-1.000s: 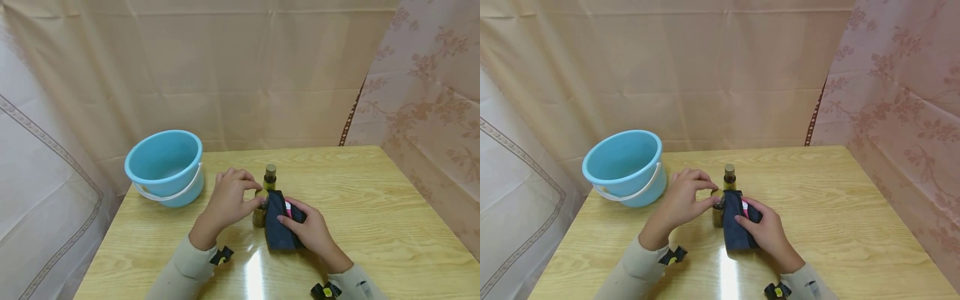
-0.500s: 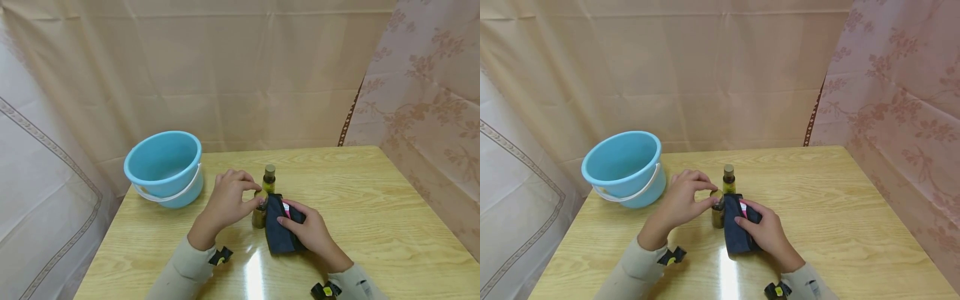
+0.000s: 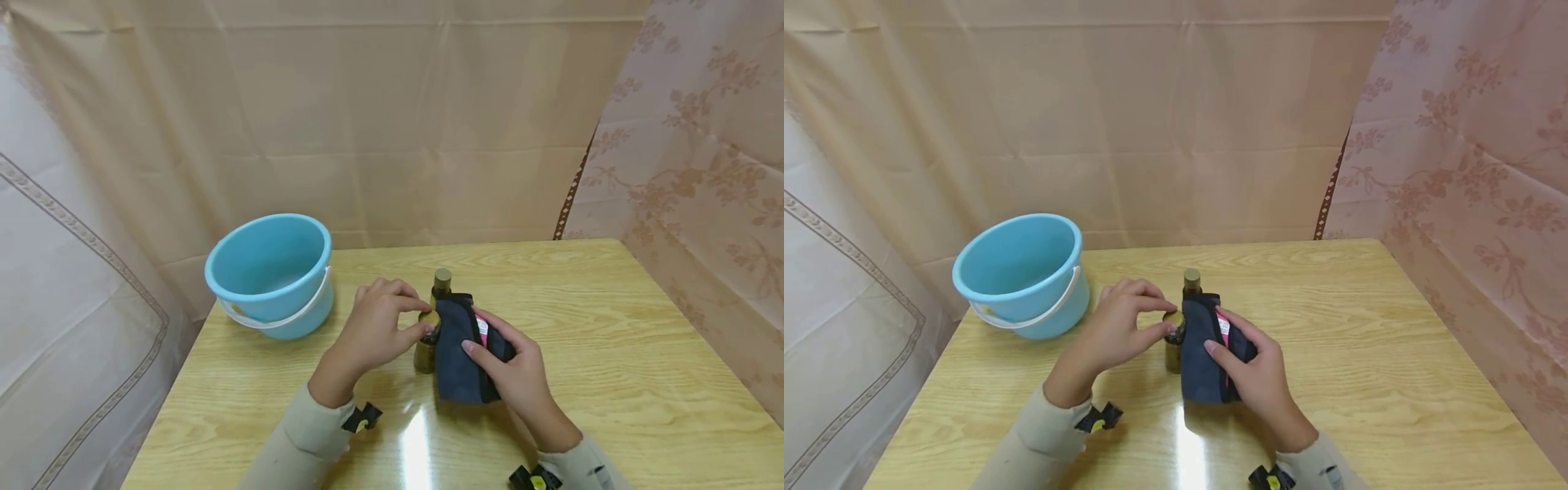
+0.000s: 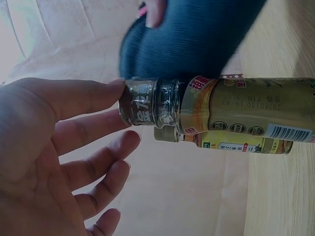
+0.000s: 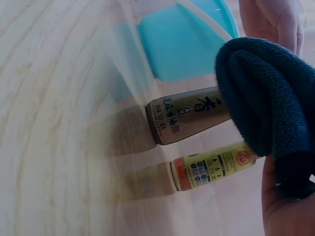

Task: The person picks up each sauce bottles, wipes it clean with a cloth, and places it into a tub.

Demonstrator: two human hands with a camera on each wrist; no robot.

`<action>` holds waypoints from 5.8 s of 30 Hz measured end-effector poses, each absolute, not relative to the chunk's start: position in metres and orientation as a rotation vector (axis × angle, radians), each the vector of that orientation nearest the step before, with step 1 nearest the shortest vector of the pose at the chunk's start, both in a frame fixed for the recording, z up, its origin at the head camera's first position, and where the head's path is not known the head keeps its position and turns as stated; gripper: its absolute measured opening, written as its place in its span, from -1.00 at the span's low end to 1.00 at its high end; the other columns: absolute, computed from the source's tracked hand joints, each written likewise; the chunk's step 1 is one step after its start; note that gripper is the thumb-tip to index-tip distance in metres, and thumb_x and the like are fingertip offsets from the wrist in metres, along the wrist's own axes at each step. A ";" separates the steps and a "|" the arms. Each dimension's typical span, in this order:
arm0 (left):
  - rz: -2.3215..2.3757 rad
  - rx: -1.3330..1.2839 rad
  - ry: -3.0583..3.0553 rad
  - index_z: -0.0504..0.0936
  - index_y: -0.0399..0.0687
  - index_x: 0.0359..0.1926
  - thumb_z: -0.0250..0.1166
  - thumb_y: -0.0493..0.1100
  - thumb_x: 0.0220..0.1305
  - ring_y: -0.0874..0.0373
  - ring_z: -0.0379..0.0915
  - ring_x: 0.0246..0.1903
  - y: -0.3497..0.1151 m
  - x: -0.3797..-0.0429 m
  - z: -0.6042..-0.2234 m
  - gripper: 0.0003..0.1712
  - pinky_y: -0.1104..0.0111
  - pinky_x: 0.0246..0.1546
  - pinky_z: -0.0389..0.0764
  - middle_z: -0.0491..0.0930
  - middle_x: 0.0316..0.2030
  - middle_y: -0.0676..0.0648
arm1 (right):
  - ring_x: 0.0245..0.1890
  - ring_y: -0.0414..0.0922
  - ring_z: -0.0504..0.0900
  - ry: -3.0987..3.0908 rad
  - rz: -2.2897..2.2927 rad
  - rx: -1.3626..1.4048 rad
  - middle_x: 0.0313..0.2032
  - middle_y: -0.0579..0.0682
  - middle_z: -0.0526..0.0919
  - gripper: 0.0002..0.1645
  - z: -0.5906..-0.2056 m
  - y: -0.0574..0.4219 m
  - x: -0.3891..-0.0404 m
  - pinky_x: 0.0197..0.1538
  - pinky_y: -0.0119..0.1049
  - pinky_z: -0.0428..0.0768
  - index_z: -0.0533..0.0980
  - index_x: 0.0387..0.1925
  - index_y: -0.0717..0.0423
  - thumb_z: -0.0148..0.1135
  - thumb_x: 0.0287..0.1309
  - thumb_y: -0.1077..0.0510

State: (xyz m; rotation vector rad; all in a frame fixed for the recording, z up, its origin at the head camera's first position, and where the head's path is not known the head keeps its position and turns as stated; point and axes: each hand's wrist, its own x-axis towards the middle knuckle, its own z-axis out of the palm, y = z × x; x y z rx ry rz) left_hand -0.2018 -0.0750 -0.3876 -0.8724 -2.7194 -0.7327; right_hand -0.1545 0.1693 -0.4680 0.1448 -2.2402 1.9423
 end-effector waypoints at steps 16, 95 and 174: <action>-0.802 -0.898 -2.744 0.81 0.26 0.04 0.40 0.13 0.35 0.17 0.40 -0.05 -0.076 -0.202 -0.388 -0.71 0.12 -0.02 0.25 0.63 -0.03 0.17 | 0.18 -0.22 0.63 -2.415 1.827 0.091 0.30 -0.09 0.59 -0.36 -0.480 0.174 -0.162 0.03 -0.40 0.68 0.57 0.30 -0.24 0.53 0.19 -0.06; -0.754 -0.848 -2.733 0.82 0.29 -0.04 0.41 0.21 0.31 0.15 0.42 -0.01 -0.075 -0.199 -0.387 -0.71 0.08 0.01 0.28 0.65 -0.03 0.18 | 0.05 -0.21 0.72 -2.327 1.934 0.092 0.26 0.04 0.61 -0.38 -0.482 0.175 -0.159 -0.06 -0.30 0.74 0.58 0.30 -0.13 0.52 0.21 0.03; -0.726 -0.810 -2.767 0.81 0.31 -0.01 0.38 0.22 0.33 0.12 0.43 0.04 -0.076 -0.200 -0.386 -0.70 0.03 0.09 0.29 0.64 -0.02 0.17 | -0.02 -0.16 0.77 -2.394 2.045 0.022 0.27 0.08 0.61 -0.35 -0.481 0.177 -0.161 -0.10 -0.23 0.75 0.57 0.32 -0.09 0.50 0.22 -0.04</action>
